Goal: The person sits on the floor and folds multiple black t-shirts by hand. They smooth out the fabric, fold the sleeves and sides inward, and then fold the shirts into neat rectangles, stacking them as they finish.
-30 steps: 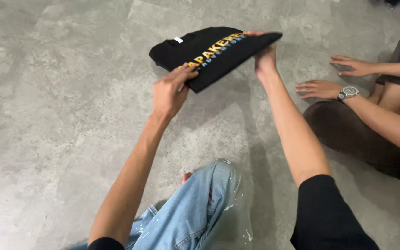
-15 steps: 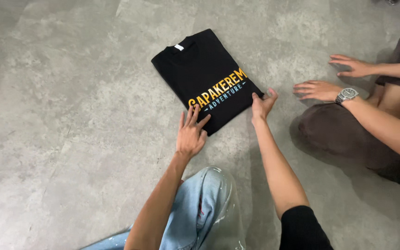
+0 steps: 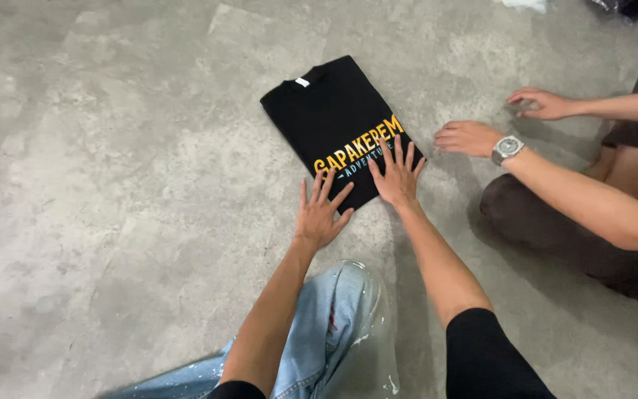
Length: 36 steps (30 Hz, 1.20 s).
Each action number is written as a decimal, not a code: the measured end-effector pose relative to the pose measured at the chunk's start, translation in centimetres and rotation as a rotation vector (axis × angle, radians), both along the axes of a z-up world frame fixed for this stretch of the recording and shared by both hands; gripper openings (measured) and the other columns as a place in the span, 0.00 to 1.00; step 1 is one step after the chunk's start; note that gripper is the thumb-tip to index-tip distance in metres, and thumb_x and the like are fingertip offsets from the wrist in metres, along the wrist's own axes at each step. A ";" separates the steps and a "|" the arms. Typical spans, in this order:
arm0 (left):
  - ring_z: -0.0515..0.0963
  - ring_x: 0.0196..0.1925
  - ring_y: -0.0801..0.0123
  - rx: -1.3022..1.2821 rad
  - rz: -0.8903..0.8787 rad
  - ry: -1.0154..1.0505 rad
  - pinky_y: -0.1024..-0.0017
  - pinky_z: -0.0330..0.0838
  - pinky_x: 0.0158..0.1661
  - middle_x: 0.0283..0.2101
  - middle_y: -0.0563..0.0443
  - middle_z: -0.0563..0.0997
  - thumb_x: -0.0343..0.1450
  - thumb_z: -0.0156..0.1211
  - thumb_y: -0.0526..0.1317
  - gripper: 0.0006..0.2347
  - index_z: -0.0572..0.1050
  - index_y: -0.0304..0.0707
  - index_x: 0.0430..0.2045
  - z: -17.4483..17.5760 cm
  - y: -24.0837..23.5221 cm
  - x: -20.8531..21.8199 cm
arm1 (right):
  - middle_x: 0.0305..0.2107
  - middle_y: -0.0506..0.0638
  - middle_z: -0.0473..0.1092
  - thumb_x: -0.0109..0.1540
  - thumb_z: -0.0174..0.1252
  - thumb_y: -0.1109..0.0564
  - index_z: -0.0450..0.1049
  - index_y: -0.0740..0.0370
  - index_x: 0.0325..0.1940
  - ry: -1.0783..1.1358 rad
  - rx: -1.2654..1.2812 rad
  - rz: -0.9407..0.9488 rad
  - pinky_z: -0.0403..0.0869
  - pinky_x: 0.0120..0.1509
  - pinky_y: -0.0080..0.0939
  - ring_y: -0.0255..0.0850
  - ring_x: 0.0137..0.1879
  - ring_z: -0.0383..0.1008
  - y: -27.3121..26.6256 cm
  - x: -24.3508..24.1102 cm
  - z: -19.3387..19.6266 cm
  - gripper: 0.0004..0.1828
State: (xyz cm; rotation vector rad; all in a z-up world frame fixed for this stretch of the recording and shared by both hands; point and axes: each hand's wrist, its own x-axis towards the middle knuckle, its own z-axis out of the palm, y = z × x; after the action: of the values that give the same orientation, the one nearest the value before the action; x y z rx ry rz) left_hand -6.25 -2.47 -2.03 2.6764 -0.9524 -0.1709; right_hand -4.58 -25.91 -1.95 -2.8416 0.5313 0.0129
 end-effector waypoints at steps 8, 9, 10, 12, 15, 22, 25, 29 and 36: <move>0.41 0.84 0.58 0.078 -0.064 0.038 0.44 0.35 0.78 0.82 0.59 0.41 0.77 0.35 0.65 0.27 0.47 0.78 0.75 -2.0 10.4 -1.7 | 0.72 0.75 0.54 0.74 0.35 0.43 0.41 0.62 0.83 0.098 -0.063 -0.073 0.42 0.71 0.89 0.72 0.78 0.52 3.8 2.5 -4.2 0.37; 0.42 0.83 0.58 0.094 -0.060 0.034 0.46 0.36 0.78 0.82 0.60 0.41 0.77 0.37 0.64 0.27 0.47 0.79 0.75 -2.1 12.5 -1.9 | 0.75 0.75 0.47 0.73 0.32 0.40 0.34 0.60 0.84 0.234 0.063 -0.123 0.38 0.70 0.93 0.76 0.79 0.45 5.4 3.3 -3.9 0.40; 0.42 0.83 0.58 0.094 -0.042 0.026 0.46 0.36 0.78 0.82 0.60 0.41 0.77 0.37 0.64 0.27 0.47 0.79 0.75 -1.7 14.6 -1.5 | 0.75 0.75 0.47 0.73 0.32 0.40 0.34 0.60 0.84 0.225 0.062 -0.106 0.38 0.70 0.93 0.76 0.79 0.45 6.1 4.8 -3.5 0.40; 0.43 0.83 0.58 0.052 -0.032 0.073 0.47 0.38 0.78 0.82 0.59 0.44 0.78 0.41 0.61 0.27 0.51 0.74 0.75 -1.6 19.5 -2.9 | 0.77 0.77 0.30 0.66 0.38 0.21 0.34 0.64 0.84 0.419 0.162 -0.050 0.50 0.59 1.01 0.86 0.76 0.41 8.6 6.4 -3.7 0.58; 0.44 0.83 0.58 0.098 0.032 0.084 0.45 0.41 0.77 0.82 0.58 0.44 0.77 0.43 0.59 0.26 0.51 0.74 0.75 -1.8 26.3 -4.5 | 0.72 0.79 0.54 0.66 0.44 0.25 0.52 0.70 0.79 0.526 0.027 0.269 0.59 0.75 0.75 0.73 0.78 0.55 13.1 10.3 -5.0 0.53; 0.59 0.79 0.62 0.087 0.218 0.139 0.50 0.61 0.72 0.76 0.61 0.59 0.73 0.58 0.49 0.22 0.68 0.68 0.65 -2.8 44.0 -9.8 | 0.71 0.74 0.60 0.67 0.47 0.27 0.57 0.77 0.76 0.533 -0.167 0.750 0.61 0.75 0.73 0.73 0.77 0.57 30.3 10.3 -12.0 0.53; 0.75 0.65 0.65 0.097 0.416 0.026 0.56 0.74 0.59 0.63 0.61 0.76 0.72 0.57 0.52 0.15 0.78 0.63 0.52 -2.7 53.0 -13.2 | 0.73 0.87 0.42 0.68 0.41 0.25 0.45 0.81 0.78 0.409 -0.336 0.671 0.56 0.72 0.84 0.84 0.77 0.47 38.3 2.3 -5.5 0.57; 0.71 0.67 0.61 0.199 0.892 -0.140 0.57 0.73 0.57 0.65 0.55 0.72 0.69 0.64 0.51 0.22 0.73 0.61 0.60 -1.9 64.5 -18.3 | 0.75 0.83 0.39 0.74 0.36 0.49 0.43 0.77 0.80 0.006 -0.053 0.533 0.38 0.76 0.85 0.80 0.80 0.33 43.0 -6.0 -1.6 0.37; 0.72 0.56 0.58 0.219 1.251 -0.184 0.61 0.72 0.44 0.56 0.52 0.70 0.70 0.68 0.54 0.22 0.75 0.50 0.56 -2.5 72.8 -22.0 | 0.71 0.76 0.58 0.70 0.51 0.49 0.62 0.68 0.76 -0.390 -0.140 0.521 0.54 0.74 0.80 0.73 0.78 0.52 42.0 -6.2 -4.5 0.32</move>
State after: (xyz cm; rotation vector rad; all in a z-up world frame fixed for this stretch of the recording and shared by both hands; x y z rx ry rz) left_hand -28.23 70.30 -4.57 2.9565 0.8351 0.2604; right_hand -10.73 16.07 -6.44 -2.9159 -0.2998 -0.4858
